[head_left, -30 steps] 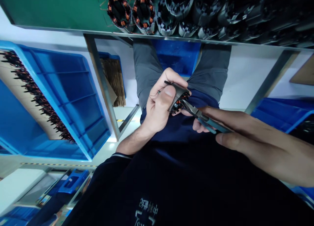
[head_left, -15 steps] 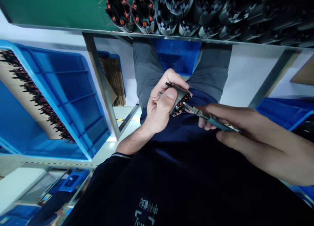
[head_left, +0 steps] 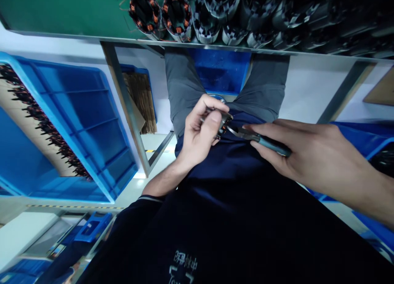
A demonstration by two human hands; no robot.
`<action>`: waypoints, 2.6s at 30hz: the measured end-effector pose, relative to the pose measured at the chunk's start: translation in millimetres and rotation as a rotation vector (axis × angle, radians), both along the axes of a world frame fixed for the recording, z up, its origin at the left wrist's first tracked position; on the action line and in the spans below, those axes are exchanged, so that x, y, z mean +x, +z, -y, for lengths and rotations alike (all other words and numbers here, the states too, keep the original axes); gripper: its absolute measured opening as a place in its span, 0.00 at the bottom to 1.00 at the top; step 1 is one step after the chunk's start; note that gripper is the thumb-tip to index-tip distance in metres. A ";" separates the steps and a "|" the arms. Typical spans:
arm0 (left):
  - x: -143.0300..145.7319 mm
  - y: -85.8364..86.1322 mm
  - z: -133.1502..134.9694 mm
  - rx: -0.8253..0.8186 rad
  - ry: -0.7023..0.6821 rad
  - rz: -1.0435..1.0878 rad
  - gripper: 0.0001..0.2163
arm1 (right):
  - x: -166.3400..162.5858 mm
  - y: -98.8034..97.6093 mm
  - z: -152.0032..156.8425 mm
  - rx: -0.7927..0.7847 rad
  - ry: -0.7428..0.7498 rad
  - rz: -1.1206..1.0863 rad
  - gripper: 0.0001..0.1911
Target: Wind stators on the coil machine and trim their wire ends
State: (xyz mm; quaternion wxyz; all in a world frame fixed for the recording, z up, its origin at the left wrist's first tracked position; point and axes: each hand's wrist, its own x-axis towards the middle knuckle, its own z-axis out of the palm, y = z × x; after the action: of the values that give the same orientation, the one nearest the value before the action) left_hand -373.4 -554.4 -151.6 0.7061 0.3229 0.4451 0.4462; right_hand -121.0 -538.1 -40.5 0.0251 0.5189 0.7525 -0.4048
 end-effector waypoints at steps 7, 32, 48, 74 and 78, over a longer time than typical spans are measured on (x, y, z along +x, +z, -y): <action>5.5 7.3 -19.7 -0.175 0.044 0.301 0.15 | 7.0 27.5 7.2 -0.541 -0.221 -0.192 0.30; 29.6 17.7 -13.6 0.066 0.163 0.191 0.14 | -17.2 18.4 6.6 -0.791 -0.392 -0.353 0.28; -16.4 14.6 -48.0 0.395 -0.435 -0.155 0.09 | -17.2 -26.9 18.7 -0.785 -0.369 -0.329 0.34; 34.6 25.1 -21.1 -0.194 0.030 0.292 0.29 | -18.3 30.0 3.6 -0.832 -0.362 -0.289 0.34; 37.3 27.4 -14.7 -0.158 0.133 0.145 0.20 | -17.5 17.8 9.0 -0.722 -0.368 -0.327 0.25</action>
State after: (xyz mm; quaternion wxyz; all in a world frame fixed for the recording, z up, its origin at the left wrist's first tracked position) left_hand -336.1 -539.7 -124.2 0.7286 0.2029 0.4468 0.4777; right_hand -138.5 -547.1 -22.7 0.0129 0.5315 0.4517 -0.7165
